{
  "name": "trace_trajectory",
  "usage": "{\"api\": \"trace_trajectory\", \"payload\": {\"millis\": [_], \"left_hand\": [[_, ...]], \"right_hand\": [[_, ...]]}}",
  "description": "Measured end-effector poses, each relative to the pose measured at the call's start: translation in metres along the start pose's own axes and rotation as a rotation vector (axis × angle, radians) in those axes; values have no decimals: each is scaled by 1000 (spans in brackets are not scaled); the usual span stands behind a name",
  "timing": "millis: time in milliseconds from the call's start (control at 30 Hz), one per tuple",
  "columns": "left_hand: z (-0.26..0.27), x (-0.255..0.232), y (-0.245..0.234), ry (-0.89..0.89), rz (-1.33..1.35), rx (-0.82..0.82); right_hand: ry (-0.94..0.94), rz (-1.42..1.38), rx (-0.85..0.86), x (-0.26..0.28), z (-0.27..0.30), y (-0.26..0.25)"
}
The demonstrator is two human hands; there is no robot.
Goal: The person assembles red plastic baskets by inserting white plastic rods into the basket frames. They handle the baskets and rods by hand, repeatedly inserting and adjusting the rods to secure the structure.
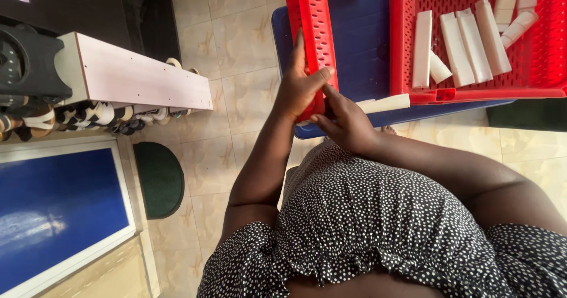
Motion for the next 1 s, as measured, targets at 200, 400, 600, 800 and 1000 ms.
{"api": "trace_trajectory", "payload": {"millis": [200, 400, 600, 800, 1000], "left_hand": [[10, -9, 16, 67, -284, -129], [38, -36, 28, 418, -686, -301], [82, -61, 59, 648, -617, -306], [88, -72, 113, 845, -406, -110], [59, -68, 190, 707, -528, 215]], "right_hand": [[98, -63, 28, -1, 11, -18], [0, -121, -2, -4, 25, -37], [-96, -193, -89, -18, 55, -83], [-50, -439, -382, -75, 94, -150], [151, -264, -551, -147, 137, -244]]}}
Point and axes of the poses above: each hand's wrist, its own z-axis away from the middle knuckle, its own y-axis out of the palm, x = y × z, the point moved 1 cm from there along -z, towards the middle knuckle, and after that the axes turned 10 degrees about -y, right-handed, at the moved point
